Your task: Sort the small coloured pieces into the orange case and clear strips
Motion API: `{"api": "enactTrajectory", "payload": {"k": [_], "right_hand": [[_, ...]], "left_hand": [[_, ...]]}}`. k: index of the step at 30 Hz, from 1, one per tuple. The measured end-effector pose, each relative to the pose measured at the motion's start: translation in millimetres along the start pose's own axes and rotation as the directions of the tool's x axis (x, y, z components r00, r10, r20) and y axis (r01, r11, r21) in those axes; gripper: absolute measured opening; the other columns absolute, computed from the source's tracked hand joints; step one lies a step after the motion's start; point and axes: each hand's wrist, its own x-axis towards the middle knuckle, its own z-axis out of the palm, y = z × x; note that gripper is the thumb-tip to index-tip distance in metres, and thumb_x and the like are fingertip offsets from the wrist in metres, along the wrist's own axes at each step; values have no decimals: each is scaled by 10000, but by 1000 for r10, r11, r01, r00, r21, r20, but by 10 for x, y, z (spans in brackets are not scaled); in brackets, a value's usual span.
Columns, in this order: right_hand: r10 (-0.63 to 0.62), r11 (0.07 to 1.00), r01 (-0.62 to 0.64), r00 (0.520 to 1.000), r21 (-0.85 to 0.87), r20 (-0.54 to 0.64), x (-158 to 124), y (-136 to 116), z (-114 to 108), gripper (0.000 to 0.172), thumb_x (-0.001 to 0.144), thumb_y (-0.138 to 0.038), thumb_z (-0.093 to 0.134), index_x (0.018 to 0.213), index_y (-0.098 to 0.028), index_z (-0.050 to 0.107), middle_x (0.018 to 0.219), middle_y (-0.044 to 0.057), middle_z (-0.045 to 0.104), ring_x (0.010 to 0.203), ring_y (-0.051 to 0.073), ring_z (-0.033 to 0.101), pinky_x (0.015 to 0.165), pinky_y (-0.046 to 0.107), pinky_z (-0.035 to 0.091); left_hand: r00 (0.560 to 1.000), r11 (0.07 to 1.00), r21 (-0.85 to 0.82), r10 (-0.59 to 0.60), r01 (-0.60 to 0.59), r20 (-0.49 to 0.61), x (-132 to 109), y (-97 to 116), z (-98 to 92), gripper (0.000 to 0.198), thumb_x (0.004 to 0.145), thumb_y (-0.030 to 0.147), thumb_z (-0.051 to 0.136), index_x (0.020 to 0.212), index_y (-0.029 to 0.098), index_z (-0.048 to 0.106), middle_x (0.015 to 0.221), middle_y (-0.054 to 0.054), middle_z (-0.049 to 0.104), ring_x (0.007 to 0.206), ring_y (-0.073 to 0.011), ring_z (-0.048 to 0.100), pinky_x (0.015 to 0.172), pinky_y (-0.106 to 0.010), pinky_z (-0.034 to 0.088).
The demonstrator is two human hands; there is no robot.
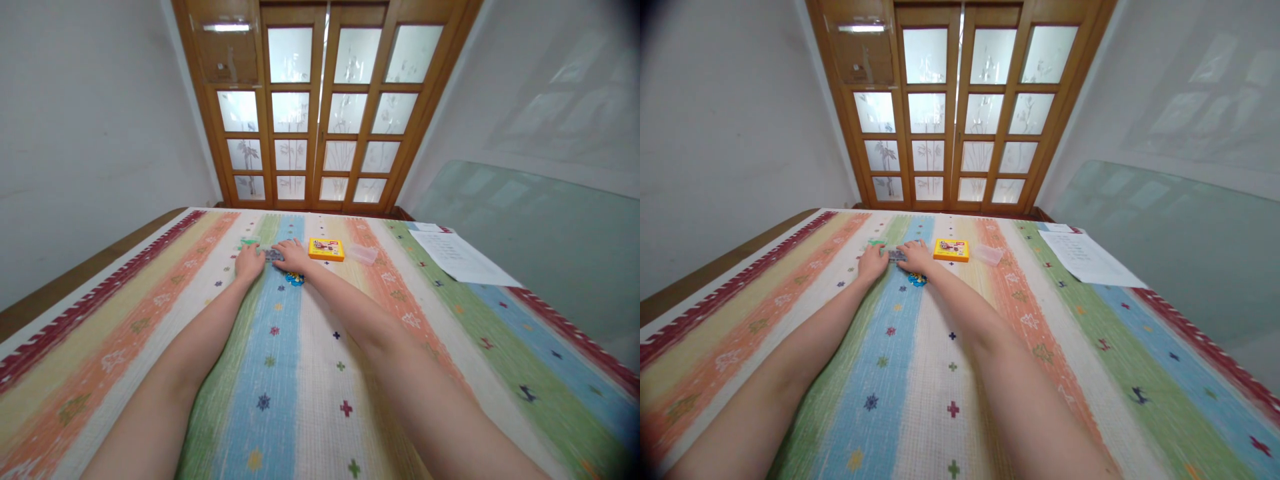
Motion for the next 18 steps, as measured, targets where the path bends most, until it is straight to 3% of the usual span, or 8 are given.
{"api": "enactTrajectory", "payload": {"k": [6, 9, 14, 18], "right_hand": [[1, 1000, -1, 997, -4, -83, 22, 5, 10, 589, 1000, -487, 722, 1508, -215, 600, 1329, 166, 688, 1294, 322, 601, 1255, 558, 279], [-26, 997, 36, 987, 64, -161, -95, 87, -82, 567, 1033, -481, 680, 1522, -210, 587, 1319, 163, 681, 1270, 305, 605, 1201, 490, 368], [-47, 976, 98, 967, 195, -252, -449, 217, -254, 538, 1087, -479, 583, 1548, -205, 545, 1389, 159, 652, 1271, 281, 619, 1109, 418, 473], [-77, 966, 130, 969, 221, -237, -748, 323, -284, 523, 1126, -481, 484, 1578, -219, 502, 1439, 143, 649, 1308, 262, 620, 1124, 413, 477]], "left_hand": [[997, 968, -241, 57, -69, -57, 89, -19, 66, 405, 987, 356, 552, 1305, 158, 707, 1108, -139, 712, 1092, -316, 676, 1066, -473, 508], [986, 886, -434, 129, -162, -103, 104, 35, 85, 441, 1015, 394, 536, 1365, 162, 667, 1221, -145, 694, 1107, -283, 670, 1061, -456, 521], [953, 750, -604, 297, -272, -60, -50, 226, 114, 525, 1018, 478, 568, 1477, 223, 579, 1501, -140, 602, 1388, -279, 566, 1186, -458, 440], [922, 700, -670, 383, -248, 59, -212, 406, 121, 628, 942, 521, 694, 1468, 207, 554, 1297, -129, 702, 1084, -253, 712, 1009, -424, 550]]}}
